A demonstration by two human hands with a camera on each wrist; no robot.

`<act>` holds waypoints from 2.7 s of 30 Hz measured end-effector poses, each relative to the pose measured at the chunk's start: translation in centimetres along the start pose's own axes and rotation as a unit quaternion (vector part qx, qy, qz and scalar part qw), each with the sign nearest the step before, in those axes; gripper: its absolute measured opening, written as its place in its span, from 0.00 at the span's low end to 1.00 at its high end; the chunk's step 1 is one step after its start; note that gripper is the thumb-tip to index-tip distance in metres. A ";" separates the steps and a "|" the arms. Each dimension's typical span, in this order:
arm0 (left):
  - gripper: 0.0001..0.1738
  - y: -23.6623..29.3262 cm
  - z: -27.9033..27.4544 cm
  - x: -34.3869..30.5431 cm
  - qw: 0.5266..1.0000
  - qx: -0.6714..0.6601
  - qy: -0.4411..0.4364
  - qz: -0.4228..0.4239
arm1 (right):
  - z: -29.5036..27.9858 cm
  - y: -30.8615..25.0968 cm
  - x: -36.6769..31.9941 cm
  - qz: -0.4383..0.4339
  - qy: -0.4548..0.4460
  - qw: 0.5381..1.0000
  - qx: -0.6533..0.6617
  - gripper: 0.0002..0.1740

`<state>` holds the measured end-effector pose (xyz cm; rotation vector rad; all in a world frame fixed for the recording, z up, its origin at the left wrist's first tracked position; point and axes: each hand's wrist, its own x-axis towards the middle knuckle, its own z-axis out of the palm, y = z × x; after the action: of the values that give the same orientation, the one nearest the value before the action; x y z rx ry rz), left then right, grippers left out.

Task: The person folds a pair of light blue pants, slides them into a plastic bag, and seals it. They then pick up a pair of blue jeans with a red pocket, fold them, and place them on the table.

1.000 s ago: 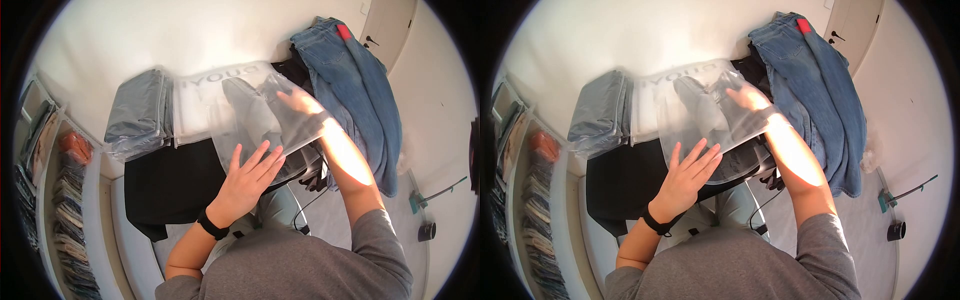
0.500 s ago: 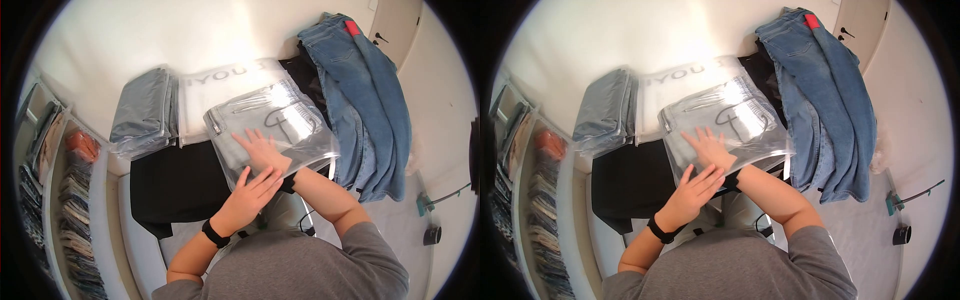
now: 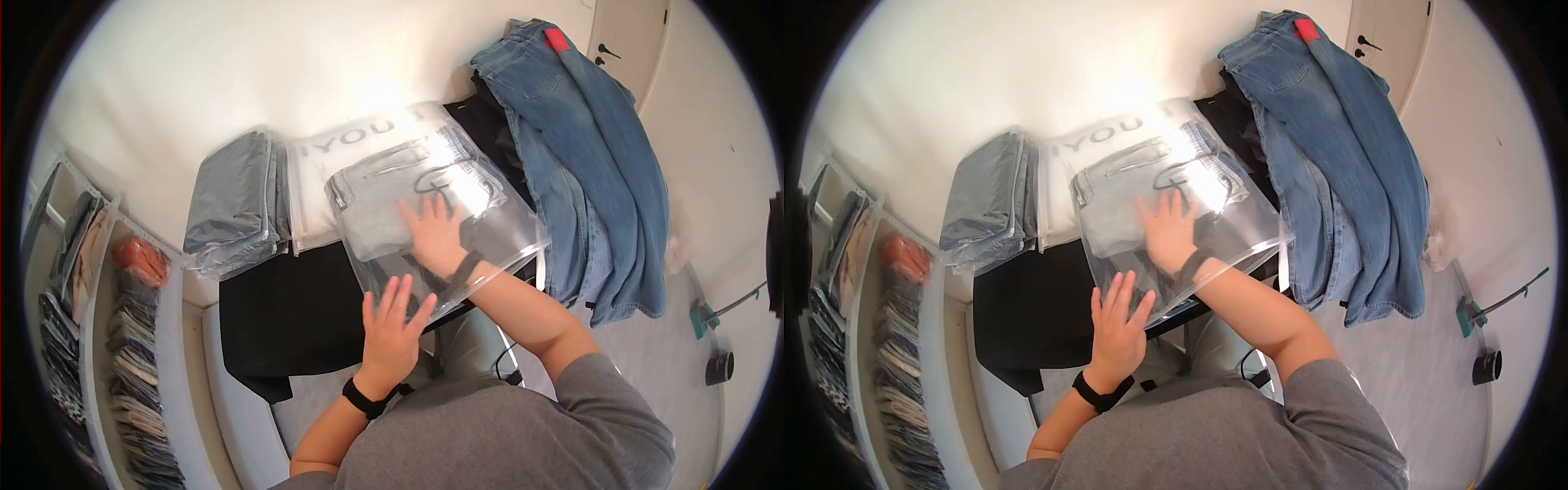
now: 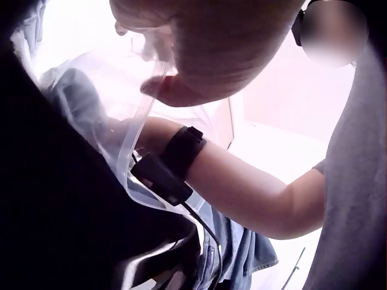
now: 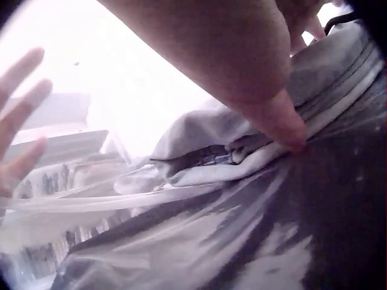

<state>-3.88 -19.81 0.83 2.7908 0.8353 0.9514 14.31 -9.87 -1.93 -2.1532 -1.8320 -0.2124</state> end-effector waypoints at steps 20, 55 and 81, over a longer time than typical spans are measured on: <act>0.31 -0.6 0.6 0.1 1.000 0.007 -0.024 -0.011 | 1.8 4.4 9.1 -0.082 -0.148 0.985 -0.042 0.41; 0.25 -3.0 -0.3 -2.5 0.996 -0.074 -0.053 -0.005 | -1.0 -0.7 -2.0 -0.103 -0.093 0.988 0.065 0.42; 0.11 -10.1 -2.6 -2.2 0.778 -0.461 0.035 -0.426 | -7.0 18.3 -10.5 0.222 0.048 0.878 0.421 0.18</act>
<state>-11.57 -12.63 -0.71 1.3205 1.0726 0.8957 31.08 -24.50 -0.98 -1.7753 -1.0121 0.4869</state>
